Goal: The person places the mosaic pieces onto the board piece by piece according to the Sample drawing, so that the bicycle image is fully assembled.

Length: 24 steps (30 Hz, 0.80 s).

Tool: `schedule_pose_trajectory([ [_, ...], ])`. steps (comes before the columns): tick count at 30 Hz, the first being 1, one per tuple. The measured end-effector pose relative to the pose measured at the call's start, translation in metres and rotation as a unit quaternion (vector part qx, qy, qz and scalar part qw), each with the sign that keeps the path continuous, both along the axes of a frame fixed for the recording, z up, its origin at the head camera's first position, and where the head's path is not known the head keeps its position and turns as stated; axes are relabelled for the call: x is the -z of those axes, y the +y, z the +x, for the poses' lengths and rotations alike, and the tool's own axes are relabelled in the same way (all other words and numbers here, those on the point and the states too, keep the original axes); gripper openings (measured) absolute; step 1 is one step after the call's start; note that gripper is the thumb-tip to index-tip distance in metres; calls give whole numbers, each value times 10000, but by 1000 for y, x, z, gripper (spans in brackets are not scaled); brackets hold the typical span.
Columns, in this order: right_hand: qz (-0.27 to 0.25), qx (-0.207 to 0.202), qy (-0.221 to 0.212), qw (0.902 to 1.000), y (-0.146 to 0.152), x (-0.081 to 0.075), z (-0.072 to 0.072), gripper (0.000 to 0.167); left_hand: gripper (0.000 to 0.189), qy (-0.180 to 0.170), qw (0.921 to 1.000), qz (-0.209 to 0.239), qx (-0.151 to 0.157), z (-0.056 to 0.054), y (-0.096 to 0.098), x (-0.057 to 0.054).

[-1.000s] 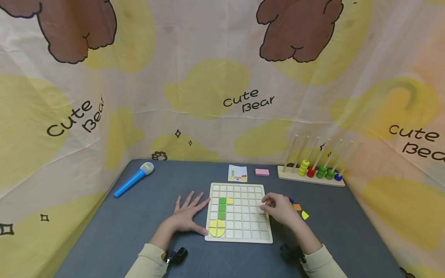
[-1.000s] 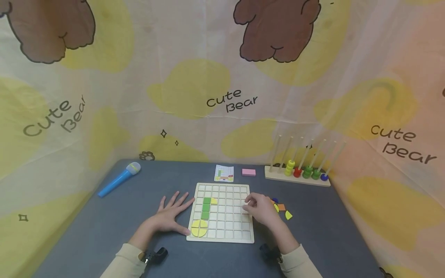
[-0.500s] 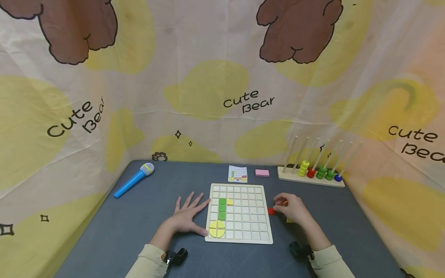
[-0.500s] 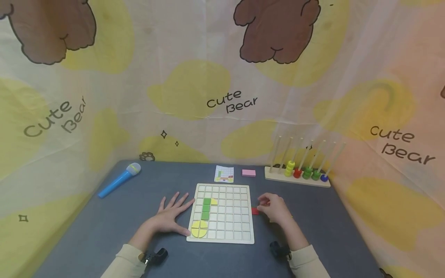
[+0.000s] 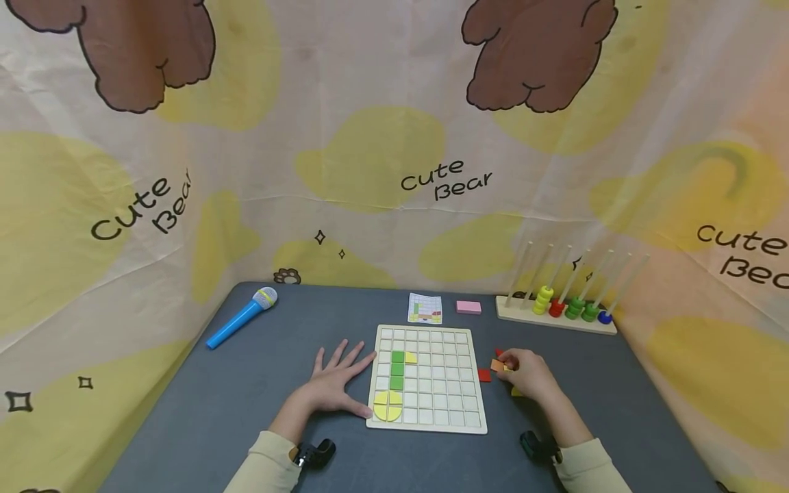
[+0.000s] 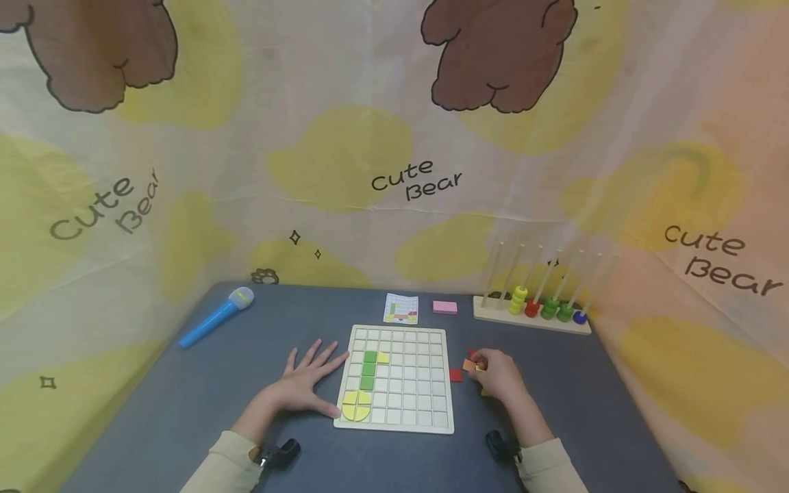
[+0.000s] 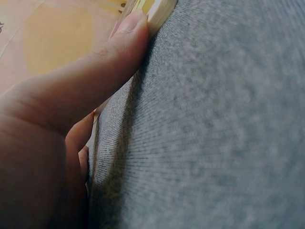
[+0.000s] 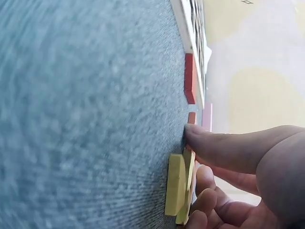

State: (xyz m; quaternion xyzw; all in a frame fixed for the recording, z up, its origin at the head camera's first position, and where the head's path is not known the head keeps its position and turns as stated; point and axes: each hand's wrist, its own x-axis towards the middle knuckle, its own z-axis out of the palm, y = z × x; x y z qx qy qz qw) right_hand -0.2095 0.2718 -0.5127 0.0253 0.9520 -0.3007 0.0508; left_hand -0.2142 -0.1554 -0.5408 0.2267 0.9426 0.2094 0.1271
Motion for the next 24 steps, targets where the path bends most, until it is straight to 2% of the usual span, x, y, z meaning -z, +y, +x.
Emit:
schedule_pose_trajectory([
  [7,52,66,22,10000,1,0,-2,27,118,10,10000,-24,-8,0,0,-1],
  [14,-1,-56,116,9999,1,0,-2,22,118,-15,9999,-94,-42,-1,0,-1],
  [20,-196,-102,60,9997,0,-9,2,20,117,-64,9999,-83,-35,-1,1,0],
  [24,-384,-102,197,9990,-3,-16,3,20,117,-89,9999,-64,-58,-1,1,0],
])
